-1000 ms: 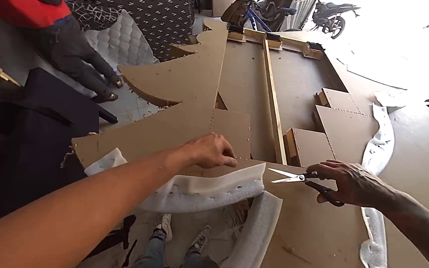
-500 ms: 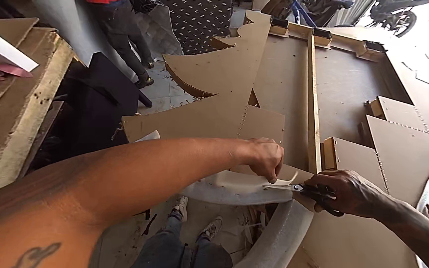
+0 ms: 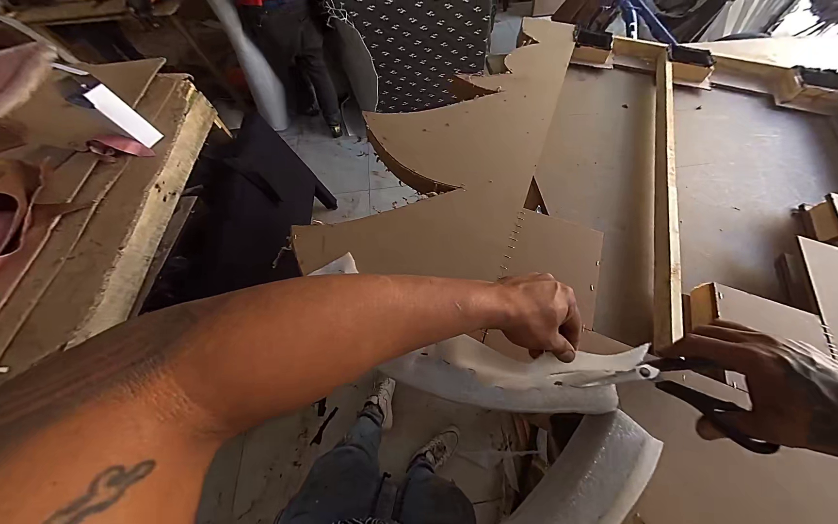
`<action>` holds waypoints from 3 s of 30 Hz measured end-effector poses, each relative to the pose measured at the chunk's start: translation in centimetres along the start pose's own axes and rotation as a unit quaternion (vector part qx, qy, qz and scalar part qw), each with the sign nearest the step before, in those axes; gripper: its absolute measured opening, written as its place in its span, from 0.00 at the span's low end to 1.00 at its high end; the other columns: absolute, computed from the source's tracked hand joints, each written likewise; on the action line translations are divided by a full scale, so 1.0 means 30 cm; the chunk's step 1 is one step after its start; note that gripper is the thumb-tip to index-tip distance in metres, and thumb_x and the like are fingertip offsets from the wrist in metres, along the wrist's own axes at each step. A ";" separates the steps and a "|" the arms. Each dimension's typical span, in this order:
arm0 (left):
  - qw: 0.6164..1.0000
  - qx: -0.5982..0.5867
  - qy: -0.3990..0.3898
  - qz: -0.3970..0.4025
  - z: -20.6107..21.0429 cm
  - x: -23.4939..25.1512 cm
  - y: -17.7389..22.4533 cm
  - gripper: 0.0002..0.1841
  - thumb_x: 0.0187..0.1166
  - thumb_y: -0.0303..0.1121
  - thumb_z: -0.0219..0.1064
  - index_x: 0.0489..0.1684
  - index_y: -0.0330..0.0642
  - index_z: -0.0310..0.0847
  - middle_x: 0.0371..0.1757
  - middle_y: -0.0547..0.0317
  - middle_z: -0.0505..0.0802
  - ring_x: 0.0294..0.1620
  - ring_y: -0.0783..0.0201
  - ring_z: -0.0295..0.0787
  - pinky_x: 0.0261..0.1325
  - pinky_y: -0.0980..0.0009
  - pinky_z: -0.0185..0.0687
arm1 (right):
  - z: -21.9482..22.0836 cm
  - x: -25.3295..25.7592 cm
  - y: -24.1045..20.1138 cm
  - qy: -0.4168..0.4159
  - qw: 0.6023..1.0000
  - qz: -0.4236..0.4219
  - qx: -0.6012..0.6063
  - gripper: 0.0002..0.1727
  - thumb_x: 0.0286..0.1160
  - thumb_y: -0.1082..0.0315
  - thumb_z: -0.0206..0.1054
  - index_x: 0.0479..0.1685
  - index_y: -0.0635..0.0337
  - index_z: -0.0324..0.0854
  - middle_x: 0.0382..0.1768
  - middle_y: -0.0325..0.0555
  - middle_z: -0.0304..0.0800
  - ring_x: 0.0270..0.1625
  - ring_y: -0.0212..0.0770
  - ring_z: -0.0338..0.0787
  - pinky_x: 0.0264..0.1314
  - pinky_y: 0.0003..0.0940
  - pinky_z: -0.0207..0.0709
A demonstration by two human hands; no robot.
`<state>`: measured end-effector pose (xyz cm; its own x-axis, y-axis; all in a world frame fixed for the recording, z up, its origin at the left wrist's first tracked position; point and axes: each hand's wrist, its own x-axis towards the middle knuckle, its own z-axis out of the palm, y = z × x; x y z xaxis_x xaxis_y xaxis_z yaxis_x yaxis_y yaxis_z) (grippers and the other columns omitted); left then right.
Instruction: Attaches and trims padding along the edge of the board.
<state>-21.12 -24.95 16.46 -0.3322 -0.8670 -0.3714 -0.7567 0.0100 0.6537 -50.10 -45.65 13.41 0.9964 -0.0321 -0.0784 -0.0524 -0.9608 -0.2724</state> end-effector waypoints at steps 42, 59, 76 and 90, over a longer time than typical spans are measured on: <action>0.974 0.150 -0.069 -0.152 -0.039 -0.349 -0.168 0.14 0.70 0.38 0.78 0.50 0.45 0.90 0.39 0.58 0.93 0.42 0.58 0.90 0.49 0.52 0.84 | 0.174 0.269 -0.498 0.019 0.991 0.125 -0.036 0.37 0.38 0.29 0.78 0.47 0.45 0.91 0.42 0.46 0.95 0.48 0.53 0.94 0.48 0.65 0.85; 0.996 0.031 -0.050 -0.070 -0.039 -0.375 -0.241 0.13 0.65 0.32 0.83 0.40 0.39 0.85 0.34 0.59 0.93 0.35 0.65 0.88 0.45 0.57 0.84 | 0.204 0.422 -0.699 0.007 0.998 0.068 -0.006 0.28 0.45 0.38 0.79 0.46 0.44 0.88 0.40 0.42 0.94 0.45 0.49 0.95 0.37 0.55 0.86; 0.995 0.090 0.002 -0.049 -0.099 -0.526 -0.358 0.16 0.80 0.44 0.72 0.56 0.43 0.89 0.44 0.58 0.96 0.47 0.61 0.94 0.58 0.51 0.87 | 0.154 0.391 -0.811 -0.042 0.975 0.220 0.000 0.39 0.38 0.33 0.83 0.53 0.45 0.88 0.41 0.48 0.92 0.50 0.58 0.91 0.37 0.61 0.83; 0.970 0.196 -0.135 0.051 -0.235 -0.562 -0.523 0.11 0.77 0.46 0.74 0.46 0.52 0.96 0.40 0.62 0.96 0.47 0.61 0.92 0.57 0.50 0.84 | 0.212 0.587 -0.874 -0.003 0.984 0.177 -0.021 0.30 0.44 0.43 0.83 0.52 0.42 0.88 0.38 0.41 0.93 0.43 0.49 0.94 0.36 0.55 0.86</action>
<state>0.33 -14.01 17.11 -0.5120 -0.6897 -0.5120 -0.8504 0.3232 0.4151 -31.59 -19.28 13.06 0.9156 -0.3658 -0.1667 -0.3937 -0.8998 -0.1880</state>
